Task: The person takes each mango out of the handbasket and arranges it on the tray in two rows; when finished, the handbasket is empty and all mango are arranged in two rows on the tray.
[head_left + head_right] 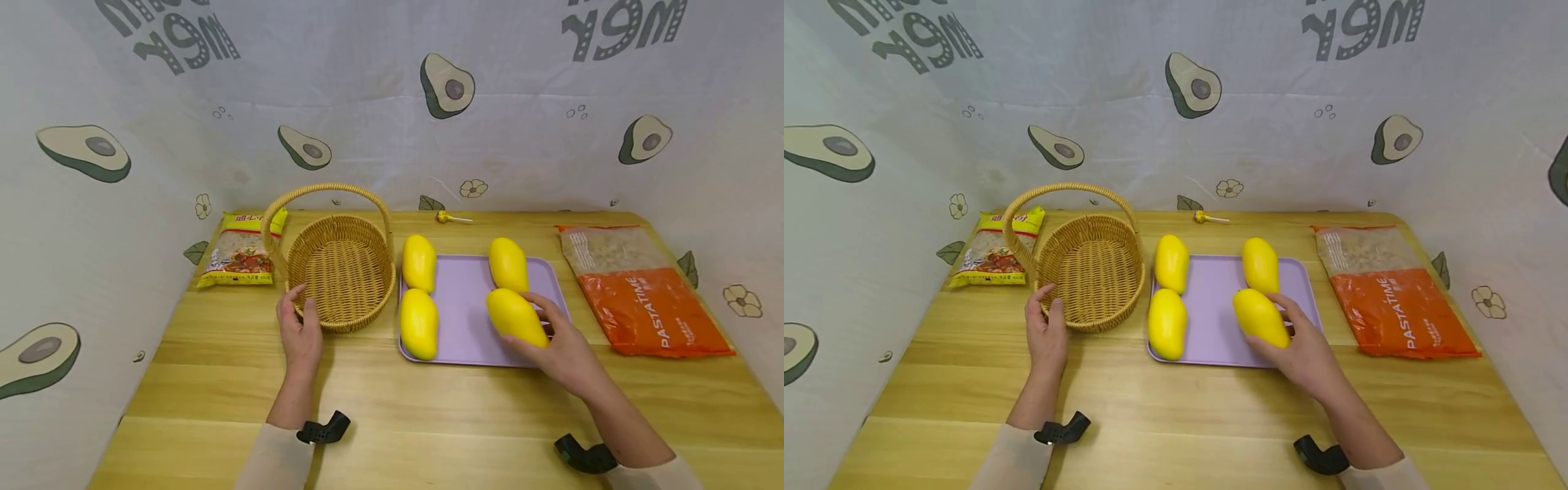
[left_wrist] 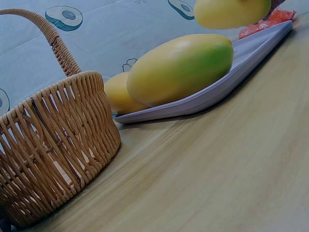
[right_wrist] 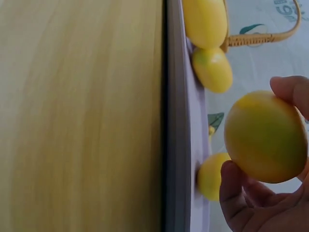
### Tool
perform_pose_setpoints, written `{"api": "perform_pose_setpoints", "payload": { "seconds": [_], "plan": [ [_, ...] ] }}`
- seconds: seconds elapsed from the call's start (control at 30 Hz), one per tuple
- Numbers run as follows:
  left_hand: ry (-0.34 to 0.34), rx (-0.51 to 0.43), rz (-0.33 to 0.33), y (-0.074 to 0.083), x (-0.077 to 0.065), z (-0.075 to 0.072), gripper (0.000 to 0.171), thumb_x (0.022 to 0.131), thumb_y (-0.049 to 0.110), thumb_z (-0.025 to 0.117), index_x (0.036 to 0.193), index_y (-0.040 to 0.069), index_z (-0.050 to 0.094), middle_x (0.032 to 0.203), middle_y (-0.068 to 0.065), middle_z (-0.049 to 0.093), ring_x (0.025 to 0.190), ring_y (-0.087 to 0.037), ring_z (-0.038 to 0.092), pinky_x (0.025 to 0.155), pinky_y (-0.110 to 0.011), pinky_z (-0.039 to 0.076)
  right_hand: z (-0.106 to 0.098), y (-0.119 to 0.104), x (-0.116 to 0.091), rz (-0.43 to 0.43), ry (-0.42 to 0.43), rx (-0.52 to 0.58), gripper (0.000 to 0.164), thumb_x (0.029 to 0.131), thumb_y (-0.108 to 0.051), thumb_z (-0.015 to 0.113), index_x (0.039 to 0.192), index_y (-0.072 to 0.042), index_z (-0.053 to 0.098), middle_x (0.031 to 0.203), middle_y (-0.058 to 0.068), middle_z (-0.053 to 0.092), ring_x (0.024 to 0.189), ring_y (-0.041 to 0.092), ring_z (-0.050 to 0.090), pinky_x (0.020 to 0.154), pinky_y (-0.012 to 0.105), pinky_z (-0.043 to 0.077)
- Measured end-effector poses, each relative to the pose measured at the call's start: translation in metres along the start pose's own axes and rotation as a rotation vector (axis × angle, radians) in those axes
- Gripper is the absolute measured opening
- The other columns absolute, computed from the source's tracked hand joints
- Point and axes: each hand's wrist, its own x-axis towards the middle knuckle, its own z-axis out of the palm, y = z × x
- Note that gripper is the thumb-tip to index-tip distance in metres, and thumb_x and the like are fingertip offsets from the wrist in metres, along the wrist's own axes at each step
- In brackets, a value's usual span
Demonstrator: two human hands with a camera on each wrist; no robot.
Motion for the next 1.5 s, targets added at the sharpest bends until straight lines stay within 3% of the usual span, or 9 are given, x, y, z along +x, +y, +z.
{"api": "perform_pose_setpoints", "payload": {
  "seconds": [0.07, 0.37, 0.73, 0.9, 1.0, 1.13, 1.3, 1.5],
  "plan": [
    [-0.001, -0.003, -0.001, 0.001, 0.000, 0.000, 0.035, 0.107, 0.021, 0.047, 0.140, 0.010, 0.052, 0.157, -0.012, 0.032, 0.108, -0.024, 0.038, 0.092, -0.038, 0.030, -0.001, 0.005, 0.000, 0.016, -0.007, -0.007, 0.086, 0.090, -0.047, 0.075, 0.157, -0.013, 0.032, 0.139, 0.028, 0.050, 0.111, 0.039, 0.055, 0.079, 0.035, 0.046],
    [0.008, -0.006, 0.006, 0.001, 0.000, 0.001, 0.034, 0.107, 0.022, 0.047, 0.138, 0.011, 0.053, 0.155, -0.012, 0.033, 0.101, -0.022, 0.036, 0.090, -0.035, 0.029, -0.005, 0.015, 0.004, 0.072, -0.040, -0.065, 0.087, 0.092, -0.051, 0.072, 0.156, -0.005, 0.034, 0.132, 0.032, 0.056, 0.112, 0.041, 0.058, 0.088, 0.051, 0.051],
    [0.014, 0.001, -0.006, 0.000, 0.000, 0.002, 0.035, 0.106, 0.019, 0.047, 0.139, 0.007, 0.052, 0.161, -0.013, 0.029, 0.131, -0.028, 0.037, 0.106, -0.043, 0.030, -0.009, 0.023, 0.010, 0.091, -0.102, -0.088, 0.081, 0.097, -0.053, 0.063, 0.156, -0.005, 0.033, 0.131, 0.030, 0.056, 0.109, 0.039, 0.059, 0.083, 0.045, 0.052],
    [0.030, 0.032, 0.002, 0.000, 0.000, 0.003, 0.035, 0.106, 0.019, 0.046, 0.138, 0.007, 0.053, 0.155, -0.013, 0.035, 0.108, -0.023, 0.041, 0.096, -0.037, 0.032, -0.009, 0.023, 0.011, 0.114, -0.110, -0.081, 0.083, 0.097, -0.056, 0.062, 0.155, -0.004, 0.034, 0.129, 0.030, 0.058, 0.110, 0.038, 0.058, 0.085, 0.045, 0.051],
    [0.035, 0.052, 0.004, 0.001, 0.000, 0.003, 0.034, 0.106, 0.020, 0.047, 0.138, 0.009, 0.053, 0.146, -0.012, 0.040, 0.085, -0.020, 0.034, 0.083, -0.033, 0.030, -0.010, 0.024, 0.012, 0.137, -0.123, -0.086, 0.084, 0.097, -0.059, 0.060, 0.155, -0.003, 0.034, 0.129, 0.033, 0.058, 0.111, 0.040, 0.058, 0.086, 0.048, 0.052],
    [0.031, 0.063, -0.005, 0.001, -0.001, 0.002, 0.035, 0.106, 0.021, 0.047, 0.139, 0.011, 0.054, 0.143, -0.010, 0.041, 0.079, -0.018, 0.030, 0.079, -0.031, 0.030, -0.012, 0.025, 0.014, 0.167, -0.153, -0.093, 0.086, 0.098, -0.061, 0.056, 0.155, -0.001, 0.032, 0.131, 0.034, 0.056, 0.111, 0.041, 0.058, 0.085, 0.047, 0.053],
    [0.023, 0.056, -0.002, 0.000, 0.000, 0.002, 0.036, 0.107, 0.022, 0.046, 0.140, 0.010, 0.052, 0.150, -0.011, 0.038, 0.086, -0.022, 0.033, 0.087, -0.035, 0.030, -0.015, 0.028, 0.016, 0.188, -0.183, -0.095, 0.088, 0.099, -0.063, 0.052, 0.156, 0.000, 0.029, 0.134, 0.036, 0.052, 0.110, 0.041, 0.058, 0.084, 0.045, 0.054],
    [0.018, 0.041, -0.001, 0.000, 0.000, 0.001, 0.036, 0.106, 0.020, 0.047, 0.140, 0.008, 0.052, 0.161, -0.013, 0.030, 0.123, -0.027, 0.037, 0.108, -0.045, 0.028, -0.015, 0.029, 0.014, 0.193, -0.187, -0.103, 0.089, 0.099, -0.065, 0.049, 0.156, -0.001, 0.028, 0.136, 0.037, 0.050, 0.110, 0.043, 0.058, 0.084, 0.047, 0.055]
  ]
}}
